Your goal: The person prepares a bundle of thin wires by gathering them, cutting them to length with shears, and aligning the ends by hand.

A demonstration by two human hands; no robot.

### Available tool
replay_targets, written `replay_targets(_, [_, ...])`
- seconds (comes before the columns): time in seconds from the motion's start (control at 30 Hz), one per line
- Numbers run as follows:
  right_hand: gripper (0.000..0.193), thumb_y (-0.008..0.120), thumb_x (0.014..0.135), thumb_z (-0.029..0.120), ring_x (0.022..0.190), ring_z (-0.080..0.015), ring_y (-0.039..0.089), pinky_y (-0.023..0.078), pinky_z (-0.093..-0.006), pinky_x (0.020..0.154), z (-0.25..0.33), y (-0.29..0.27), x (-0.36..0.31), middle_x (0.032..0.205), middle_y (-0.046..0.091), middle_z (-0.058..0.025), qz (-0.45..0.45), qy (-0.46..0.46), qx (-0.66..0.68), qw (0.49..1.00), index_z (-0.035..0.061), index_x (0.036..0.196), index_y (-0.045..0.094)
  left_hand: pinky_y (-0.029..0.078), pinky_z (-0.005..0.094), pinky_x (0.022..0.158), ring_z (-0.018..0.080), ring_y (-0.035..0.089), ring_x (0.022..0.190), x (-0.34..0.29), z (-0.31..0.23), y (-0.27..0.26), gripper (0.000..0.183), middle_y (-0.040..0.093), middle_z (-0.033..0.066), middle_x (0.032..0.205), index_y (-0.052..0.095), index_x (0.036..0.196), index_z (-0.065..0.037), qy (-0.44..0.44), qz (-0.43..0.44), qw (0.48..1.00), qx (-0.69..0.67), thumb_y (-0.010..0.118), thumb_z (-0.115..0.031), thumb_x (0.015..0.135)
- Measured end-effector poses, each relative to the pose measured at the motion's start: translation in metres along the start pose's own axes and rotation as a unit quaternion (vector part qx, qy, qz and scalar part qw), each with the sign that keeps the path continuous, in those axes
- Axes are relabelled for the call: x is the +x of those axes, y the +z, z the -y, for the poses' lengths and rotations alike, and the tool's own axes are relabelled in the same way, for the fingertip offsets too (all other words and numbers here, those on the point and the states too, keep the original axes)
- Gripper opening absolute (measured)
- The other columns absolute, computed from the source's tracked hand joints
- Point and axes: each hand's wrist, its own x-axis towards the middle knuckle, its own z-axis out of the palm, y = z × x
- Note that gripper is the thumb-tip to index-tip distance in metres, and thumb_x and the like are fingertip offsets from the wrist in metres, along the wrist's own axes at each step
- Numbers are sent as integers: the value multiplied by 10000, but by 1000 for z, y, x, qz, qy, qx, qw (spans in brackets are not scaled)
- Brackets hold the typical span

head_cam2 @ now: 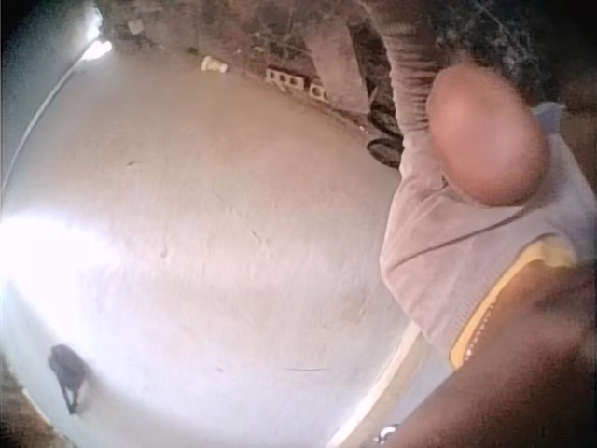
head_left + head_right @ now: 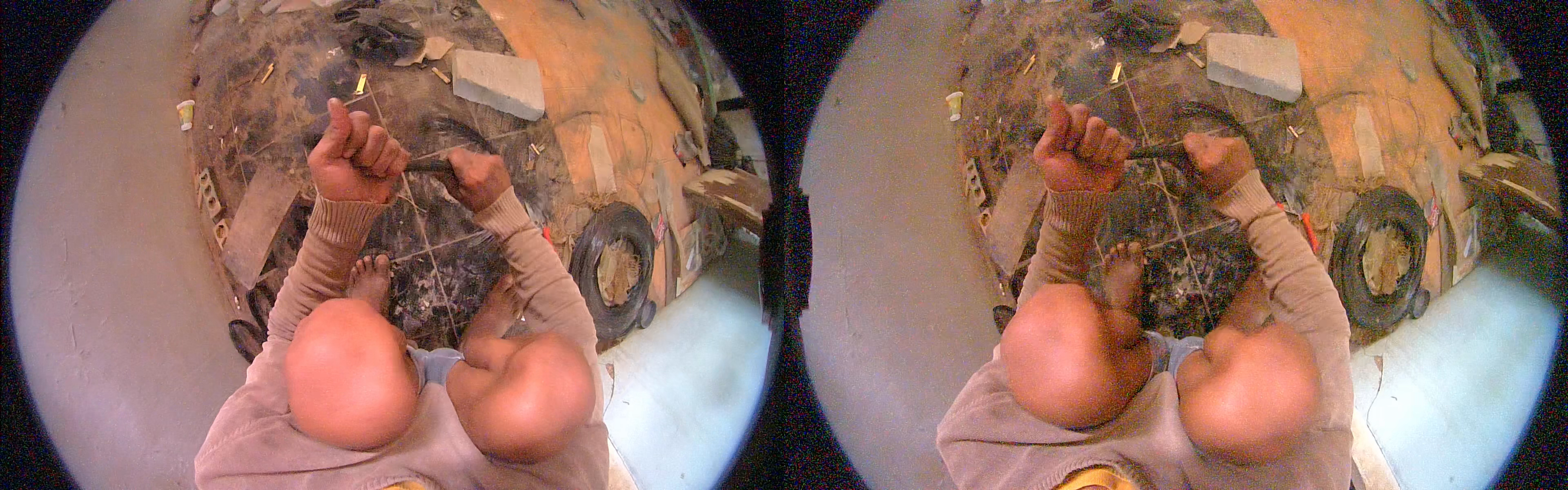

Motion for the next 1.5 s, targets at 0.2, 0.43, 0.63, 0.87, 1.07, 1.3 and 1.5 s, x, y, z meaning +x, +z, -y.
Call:
replay_targets(0.2, [156,614,817,225,652,-350,637,505,-459,543,48,-1,13,735,619,-137,-23,186,26,982,94,862,540,323,324,517,139,325,453,15,5,13,553,332,-17,513,412,619,-136,167,-267,941,121,458,-579,946])
replay_targets(0.43, [227,607,836,252,744,-411,636,508,-508,655,69,-6,19,794,643,-217,104,311,226,917,55,933,552,210,298,418,120,196,395,8,-15,-13,610,207,-38,463,304,566,-167,87,-195,971,106,458,-642,916])
replay_targets(0.63, [300,545,911,273,704,-424,650,521,-504,617,89,-29,43,740,640,-253,126,255,279,917,-13,990,498,108,295,421,112,114,414,19,-30,13,638,141,-37,460,266,546,-167,79,-64,995,11,424,-666,912])
replay_targets(0.87, [362,442,978,271,635,-441,643,521,-533,567,98,14,30,657,632,-242,135,226,108,959,-78,1057,387,117,284,399,114,138,394,30,-19,51,630,155,-27,451,261,541,-167,79,-195,952,221,398,-637,936])
replay_targets(1.07, [295,538,917,252,676,-410,652,513,-489,595,71,-15,48,728,654,-228,151,159,392,893,-40,904,572,126,292,377,104,146,375,29,-29,40,640,197,-27,437,274,542,-158,-25,9,1000,9,325,-649,951])
replay_targets(1.3, [231,631,814,215,751,-386,668,522,-456,668,73,-5,72,766,643,-254,233,161,280,917,-12,784,662,146,274,383,80,184,381,26,-11,55,606,237,-46,454,317,547,-148,5,17,978,206,426,-578,961])
replay_targets(1.5, [205,636,783,199,788,-411,658,528,-469,684,74,1,79,792,654,-243,72,141,377,912,15,858,685,229,269,398,70,294,436,32,23,72,381,341,-60,533,502,679,-147,170,-85,790,583,540,-375,981])
